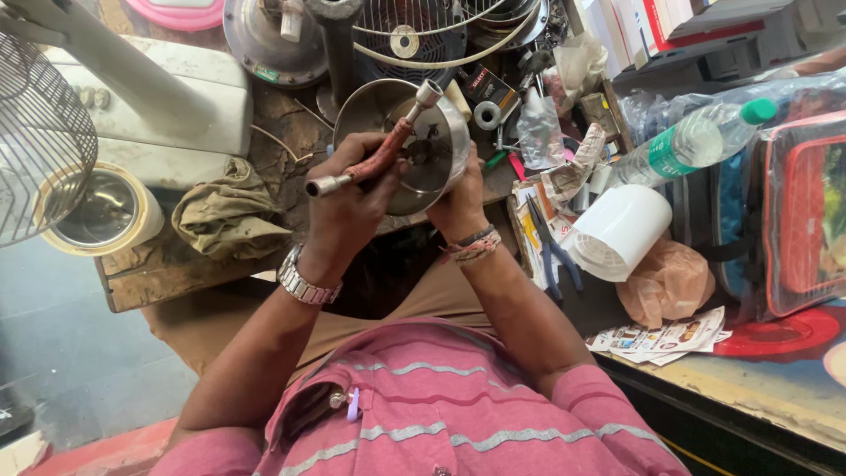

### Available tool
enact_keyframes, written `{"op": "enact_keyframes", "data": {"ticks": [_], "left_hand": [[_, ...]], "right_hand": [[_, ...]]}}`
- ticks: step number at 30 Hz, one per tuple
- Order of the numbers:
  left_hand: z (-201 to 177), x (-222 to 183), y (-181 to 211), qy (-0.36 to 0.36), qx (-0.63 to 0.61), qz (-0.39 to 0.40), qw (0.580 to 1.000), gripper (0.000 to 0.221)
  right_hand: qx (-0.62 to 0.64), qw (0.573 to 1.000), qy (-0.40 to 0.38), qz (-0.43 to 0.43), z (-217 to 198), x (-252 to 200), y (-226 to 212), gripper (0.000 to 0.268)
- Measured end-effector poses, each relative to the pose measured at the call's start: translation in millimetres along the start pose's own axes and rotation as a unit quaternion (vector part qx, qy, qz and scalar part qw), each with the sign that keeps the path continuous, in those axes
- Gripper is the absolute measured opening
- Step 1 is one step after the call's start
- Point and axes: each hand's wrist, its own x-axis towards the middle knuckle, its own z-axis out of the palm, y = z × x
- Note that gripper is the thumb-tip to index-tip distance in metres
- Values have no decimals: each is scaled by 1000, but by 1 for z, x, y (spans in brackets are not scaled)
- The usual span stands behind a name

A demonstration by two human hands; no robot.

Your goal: The person disassembles a small appliance, removes internal components, and cleans them with a cloth. They use pliers and a screwdriver to manipulate parts and wipe the components before placing them back into the appliance housing.

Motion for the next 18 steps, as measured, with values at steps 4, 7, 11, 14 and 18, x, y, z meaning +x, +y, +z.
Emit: {"op": "enact_keyframes", "data": {"ticks": [4,7,11,14,18], "left_hand": [[-6,2,-11,-16,-15,-3,1000,28],[-8,4,-22,-16,4,-21,1000,37],[-8,-2,-45,80,-28,-33,996,75],[-12,-5,-73,156,-70,-120,978,78],[-28,-27,-109,175,-291,-256,905,54]], "right_hand": [[-12,999,39,-35,8,-6,9,59],[-4,997,55,-52,18,-9,12,52],[-33,992,78,-98,45,-12,12,47],[-147,974,70,-160,72,-21,13,52],[-428,869,75,-238,99,-43,22,61]]}}
